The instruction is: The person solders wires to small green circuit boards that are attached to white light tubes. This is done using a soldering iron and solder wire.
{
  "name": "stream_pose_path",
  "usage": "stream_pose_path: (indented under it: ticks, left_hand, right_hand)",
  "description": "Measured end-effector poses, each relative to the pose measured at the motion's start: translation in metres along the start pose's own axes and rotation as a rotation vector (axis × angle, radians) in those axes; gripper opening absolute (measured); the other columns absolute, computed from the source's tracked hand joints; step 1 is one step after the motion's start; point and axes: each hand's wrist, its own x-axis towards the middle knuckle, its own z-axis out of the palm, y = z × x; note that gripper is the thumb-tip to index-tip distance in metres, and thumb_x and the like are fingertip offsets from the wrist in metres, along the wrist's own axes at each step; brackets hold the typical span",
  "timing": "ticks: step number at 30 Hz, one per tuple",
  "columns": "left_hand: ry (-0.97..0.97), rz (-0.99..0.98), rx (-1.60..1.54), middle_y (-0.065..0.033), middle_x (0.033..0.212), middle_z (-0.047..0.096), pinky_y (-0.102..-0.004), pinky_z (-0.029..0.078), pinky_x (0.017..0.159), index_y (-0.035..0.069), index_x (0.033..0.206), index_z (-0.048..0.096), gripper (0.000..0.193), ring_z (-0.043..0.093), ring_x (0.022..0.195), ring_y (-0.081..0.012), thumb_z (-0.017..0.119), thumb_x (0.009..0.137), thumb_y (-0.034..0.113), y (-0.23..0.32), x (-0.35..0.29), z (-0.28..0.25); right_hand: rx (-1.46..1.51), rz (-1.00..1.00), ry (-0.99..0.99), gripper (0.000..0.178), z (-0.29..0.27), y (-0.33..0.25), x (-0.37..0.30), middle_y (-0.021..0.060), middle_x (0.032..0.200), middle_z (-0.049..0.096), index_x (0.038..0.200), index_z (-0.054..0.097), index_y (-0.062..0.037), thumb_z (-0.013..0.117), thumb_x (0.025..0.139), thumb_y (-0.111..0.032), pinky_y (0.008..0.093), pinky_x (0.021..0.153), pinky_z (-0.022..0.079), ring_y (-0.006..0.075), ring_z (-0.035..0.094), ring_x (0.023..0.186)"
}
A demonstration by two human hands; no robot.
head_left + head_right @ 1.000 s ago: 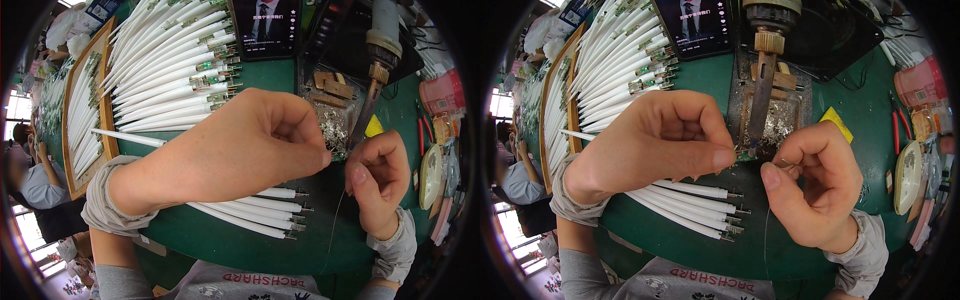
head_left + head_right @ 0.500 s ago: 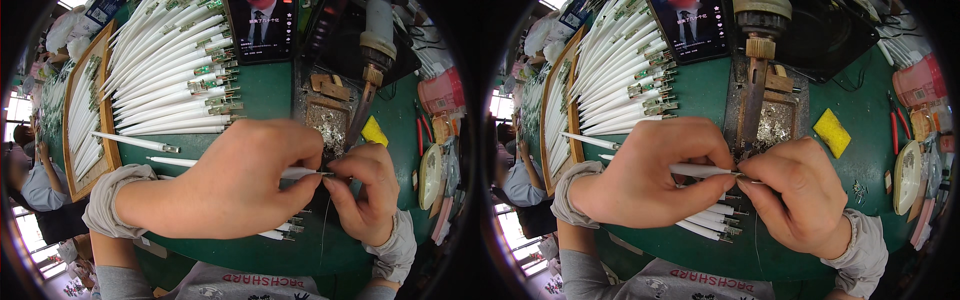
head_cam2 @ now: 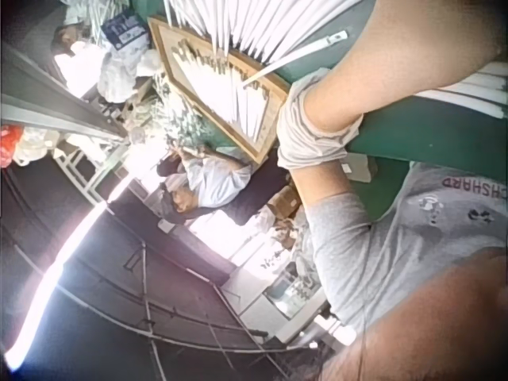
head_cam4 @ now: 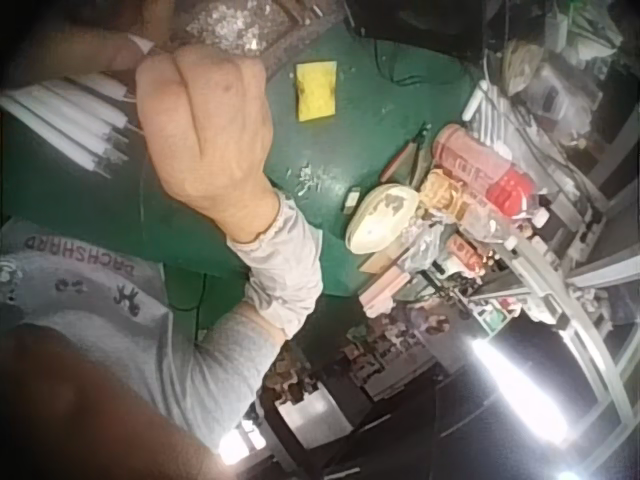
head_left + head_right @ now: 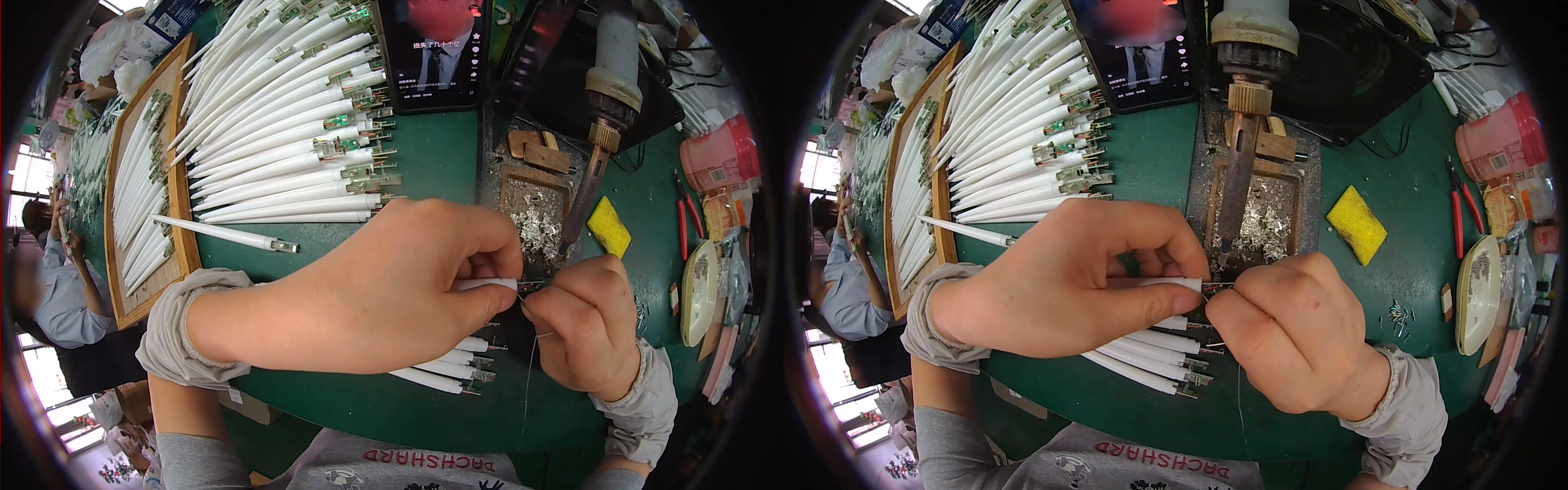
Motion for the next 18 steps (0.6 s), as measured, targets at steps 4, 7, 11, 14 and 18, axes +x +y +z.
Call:
stream_pose_path:
  ticks: [4,7,11,14,18]
  left_hand:
    - [-0.100,-0.219,-0.328,0.0003,0.083,0.060,-0.0195,0.044,0.065,-0.001,0.095,0.060,0.013,0.052,0.077,-0.0035,0.065,0.086,0.007,0.001,0.000,-0.003]
    - [-0.102,-0.164,-0.312,0.0006,0.082,0.059,-0.0186,0.043,0.066,-0.001,0.095,0.060,0.012,0.052,0.077,-0.0034,0.065,0.086,0.006,-0.003,0.004,-0.003]
    - [-0.041,-0.128,-0.342,0.0012,0.082,0.058,-0.0181,0.042,0.065,-0.001,0.093,0.060,0.011,0.052,0.077,-0.0027,0.065,0.086,0.005,-0.002,0.001,-0.004]
    - [0.007,-0.134,-0.316,0.0015,0.081,0.059,-0.0176,0.042,0.063,0.000,0.091,0.060,0.008,0.052,0.076,-0.0023,0.065,0.086,0.004,0.000,0.002,-0.004]
    - [0.048,-0.078,-0.296,0.0010,0.080,0.060,-0.0171,0.042,0.063,-0.002,0.090,0.061,0.008,0.052,0.073,-0.0020,0.064,0.086,0.005,-0.004,0.006,-0.002]
  right_hand:
    - [0.029,-0.011,0.049,0.032,0.001,0.003,0.000,0.0094,0.080,0.055,0.084,0.063,-0.0007,0.067,0.052,-0.003,0.0303,0.049,0.042,0.0224,0.053,0.062]
    - [0.123,0.040,0.026,0.025,-0.002,0.007,0.000,0.0100,0.080,0.056,0.087,0.062,-0.0001,0.067,0.062,-0.001,0.0296,0.051,0.042,0.0217,0.052,0.062]
    - [0.484,0.269,0.040,0.019,-0.009,0.005,0.004,0.0109,0.082,0.056,0.099,0.055,0.0030,0.062,0.082,-0.003,0.0274,0.057,0.042,0.0181,0.052,0.065]
    - [0.666,0.405,0.068,0.017,-0.005,0.006,-0.007,0.0108,0.084,0.056,0.102,0.048,0.0033,0.056,0.089,-0.006,0.0249,0.061,0.043,0.0134,0.052,0.069]
    - [0.735,0.592,0.053,0.016,-0.009,0.001,-0.005,0.0101,0.086,0.056,0.100,0.047,0.0032,0.053,0.093,-0.009,0.0228,0.065,0.045,0.0112,0.054,0.073]
